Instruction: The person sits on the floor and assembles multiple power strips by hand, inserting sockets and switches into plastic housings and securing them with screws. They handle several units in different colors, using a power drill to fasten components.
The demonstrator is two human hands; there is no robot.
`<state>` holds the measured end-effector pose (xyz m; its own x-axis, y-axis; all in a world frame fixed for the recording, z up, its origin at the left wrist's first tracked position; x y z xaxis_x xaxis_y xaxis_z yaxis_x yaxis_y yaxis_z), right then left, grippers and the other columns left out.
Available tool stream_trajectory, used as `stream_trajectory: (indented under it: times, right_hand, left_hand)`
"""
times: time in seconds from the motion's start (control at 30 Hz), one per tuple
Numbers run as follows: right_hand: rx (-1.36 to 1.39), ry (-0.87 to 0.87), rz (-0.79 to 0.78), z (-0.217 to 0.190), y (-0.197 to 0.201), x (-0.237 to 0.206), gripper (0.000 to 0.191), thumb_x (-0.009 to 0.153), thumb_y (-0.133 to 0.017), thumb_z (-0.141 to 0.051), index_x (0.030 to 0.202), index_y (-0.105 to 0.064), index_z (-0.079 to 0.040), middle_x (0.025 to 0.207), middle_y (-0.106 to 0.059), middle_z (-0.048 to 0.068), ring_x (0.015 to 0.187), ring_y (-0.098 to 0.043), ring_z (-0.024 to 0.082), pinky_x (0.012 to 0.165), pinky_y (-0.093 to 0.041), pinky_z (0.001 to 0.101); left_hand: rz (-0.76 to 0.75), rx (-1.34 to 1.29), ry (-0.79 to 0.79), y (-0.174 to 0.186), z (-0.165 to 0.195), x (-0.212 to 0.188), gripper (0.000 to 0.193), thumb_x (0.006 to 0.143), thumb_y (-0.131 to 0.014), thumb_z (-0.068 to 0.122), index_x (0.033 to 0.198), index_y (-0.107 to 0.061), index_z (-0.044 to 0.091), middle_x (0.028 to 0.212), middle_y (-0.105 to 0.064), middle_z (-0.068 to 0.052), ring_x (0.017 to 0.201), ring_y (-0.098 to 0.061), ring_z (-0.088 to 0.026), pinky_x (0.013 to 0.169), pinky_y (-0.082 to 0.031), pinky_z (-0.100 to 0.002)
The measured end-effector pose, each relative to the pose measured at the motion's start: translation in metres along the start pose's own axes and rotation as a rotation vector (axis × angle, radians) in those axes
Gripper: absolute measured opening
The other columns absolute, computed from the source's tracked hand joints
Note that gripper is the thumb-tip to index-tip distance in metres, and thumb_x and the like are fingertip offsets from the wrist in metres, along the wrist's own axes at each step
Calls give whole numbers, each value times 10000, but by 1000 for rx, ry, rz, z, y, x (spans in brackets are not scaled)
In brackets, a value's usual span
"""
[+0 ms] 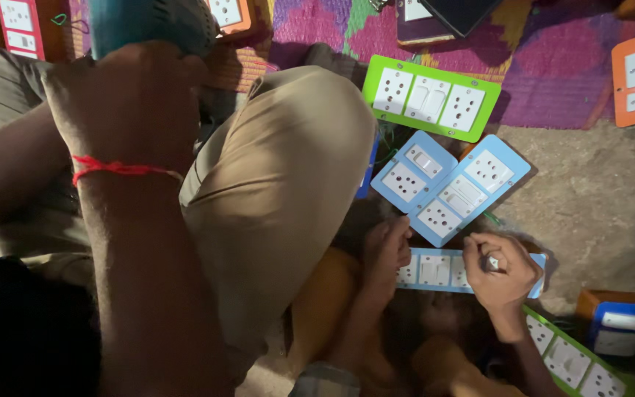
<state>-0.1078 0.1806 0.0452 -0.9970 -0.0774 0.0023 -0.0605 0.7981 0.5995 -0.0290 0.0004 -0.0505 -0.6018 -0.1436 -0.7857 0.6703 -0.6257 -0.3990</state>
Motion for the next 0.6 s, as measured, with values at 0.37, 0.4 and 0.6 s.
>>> stream_trajectory:
  times: [0.37,0.4,0.6]
  right_hand:
    - [-35,-4,-8,-3,-2,4,148,880,-818,2,1008,-746,-15,858,-695,60,626,-614,61,569,-437,199]
    - [-33,5,-7,-4,-2,4,152,883,-818,1,1014,-743,-15,858,-696,59,633,-622,62,583,-446,199]
    - [-35,17,-4,-5,-3,5,151,887,-820,4,1013,-737,-11,865,-693,66,649,-632,77,614,-465,206]
  left_hand:
    - [-12,-19,19,-1,0,4,277,997,-634,272,797,-538,106,528,-331,94,427,-250,-24,424,-210,-233]
    - [-17,-15,16,-1,0,4,275,996,-634,270,797,-538,104,529,-331,95,427,-247,-22,423,-208,-234]
    - [-6,44,-22,-1,4,4,288,1002,-634,279,791,-533,111,530,-350,97,435,-256,-20,424,-217,-233]
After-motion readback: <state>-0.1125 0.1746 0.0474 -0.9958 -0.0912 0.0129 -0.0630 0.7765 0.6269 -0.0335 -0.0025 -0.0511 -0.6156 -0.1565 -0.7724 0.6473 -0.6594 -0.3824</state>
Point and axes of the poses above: each hand's wrist, its own x-axis towards the middle knuckle, its own y-axis out of the back of the hand, z = x × y, the point moved 9 cm from there along x, towards the middle knuckle
